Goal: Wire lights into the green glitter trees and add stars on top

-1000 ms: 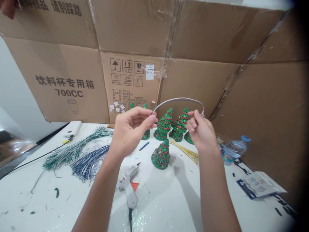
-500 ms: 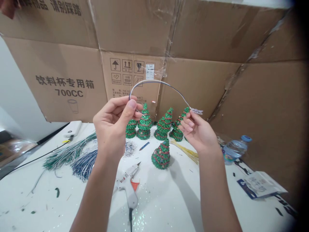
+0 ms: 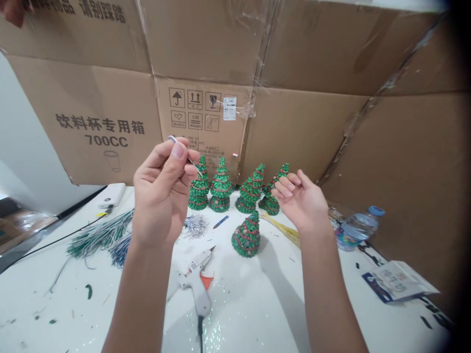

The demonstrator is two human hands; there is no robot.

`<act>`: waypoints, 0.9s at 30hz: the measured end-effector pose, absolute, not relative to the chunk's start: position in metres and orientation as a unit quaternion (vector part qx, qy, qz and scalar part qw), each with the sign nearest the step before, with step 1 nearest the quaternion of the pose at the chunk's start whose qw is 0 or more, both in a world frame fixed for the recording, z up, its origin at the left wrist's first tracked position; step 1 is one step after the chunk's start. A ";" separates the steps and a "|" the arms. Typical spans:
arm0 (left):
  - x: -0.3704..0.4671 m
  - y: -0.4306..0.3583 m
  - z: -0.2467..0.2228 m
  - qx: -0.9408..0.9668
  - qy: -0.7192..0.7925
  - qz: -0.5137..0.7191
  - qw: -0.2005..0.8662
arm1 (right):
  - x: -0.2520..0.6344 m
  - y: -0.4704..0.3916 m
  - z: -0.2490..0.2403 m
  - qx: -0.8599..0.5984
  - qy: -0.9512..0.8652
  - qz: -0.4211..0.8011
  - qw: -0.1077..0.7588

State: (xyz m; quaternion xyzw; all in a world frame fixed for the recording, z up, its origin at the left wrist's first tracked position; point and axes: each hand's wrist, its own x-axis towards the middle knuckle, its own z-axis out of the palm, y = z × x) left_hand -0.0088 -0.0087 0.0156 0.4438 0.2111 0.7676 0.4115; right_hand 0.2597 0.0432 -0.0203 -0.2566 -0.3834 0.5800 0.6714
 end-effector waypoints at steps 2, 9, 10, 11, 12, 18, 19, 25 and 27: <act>-0.010 -0.008 0.016 0.444 0.210 0.775 0.397 | 0.263 0.045 -0.022 -0.263 -0.382 0.569 0.678; -0.020 -0.002 0.013 0.454 0.229 0.783 0.358 | 0.273 0.047 -0.022 -0.269 -0.402 0.550 0.681; -0.021 -0.002 0.013 0.455 0.233 0.780 0.361 | 0.273 0.047 -0.022 -0.273 -0.404 0.552 0.677; -0.023 -0.002 0.013 0.451 0.234 0.780 0.364 | 0.272 0.047 -0.022 -0.278 -0.404 0.555 0.671; -0.024 -0.003 0.014 0.446 0.234 0.782 0.368 | 0.271 0.047 -0.022 -0.283 -0.403 0.561 0.665; -0.026 -0.008 0.019 0.425 0.209 0.780 0.408 | 0.254 0.047 -0.022 -0.293 -0.424 0.573 0.637; -0.026 -0.010 0.020 0.430 0.204 0.770 0.425 | 0.250 0.046 -0.022 -0.301 -0.437 0.566 0.631; -0.023 -0.024 0.026 0.511 0.186 0.683 0.489 | 0.224 0.035 -0.028 -0.356 -0.596 0.468 0.546; -0.023 -0.027 0.026 0.531 0.171 0.650 0.516 | 0.213 0.030 -0.030 -0.360 -0.634 0.445 0.520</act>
